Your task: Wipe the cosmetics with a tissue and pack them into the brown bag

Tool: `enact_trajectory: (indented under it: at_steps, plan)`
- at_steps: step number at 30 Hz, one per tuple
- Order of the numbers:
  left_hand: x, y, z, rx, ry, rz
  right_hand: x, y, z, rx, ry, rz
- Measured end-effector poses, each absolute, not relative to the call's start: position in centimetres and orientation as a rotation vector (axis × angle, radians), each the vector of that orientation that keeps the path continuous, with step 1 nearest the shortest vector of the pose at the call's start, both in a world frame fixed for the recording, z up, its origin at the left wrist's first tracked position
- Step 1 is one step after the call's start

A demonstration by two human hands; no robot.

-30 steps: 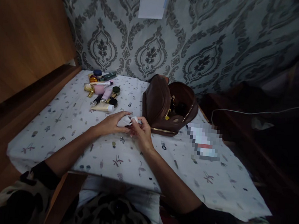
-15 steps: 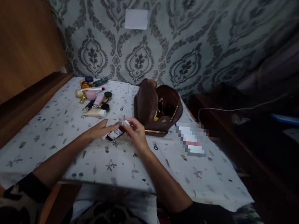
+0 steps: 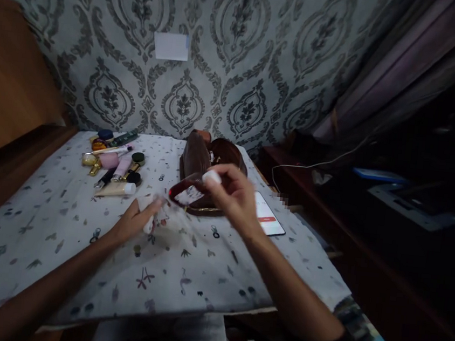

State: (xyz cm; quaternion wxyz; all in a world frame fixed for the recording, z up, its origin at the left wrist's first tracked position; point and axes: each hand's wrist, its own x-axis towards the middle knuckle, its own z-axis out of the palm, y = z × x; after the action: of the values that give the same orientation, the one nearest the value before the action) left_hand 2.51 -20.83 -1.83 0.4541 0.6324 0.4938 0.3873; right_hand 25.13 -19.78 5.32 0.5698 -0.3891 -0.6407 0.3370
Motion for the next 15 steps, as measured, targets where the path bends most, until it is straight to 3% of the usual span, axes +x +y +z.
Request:
enact_trajectory:
  at_steps: [7,15]
  plan:
    - [8.7,-19.6,2.4,2.151,0.986,0.606,31.0,-16.5,10.5,-0.992,-1.571,0.399]
    - [11.8,-17.6,-0.3,2.205,0.974,0.454,33.1,-13.9,9.9,-1.133,-1.916,0.255]
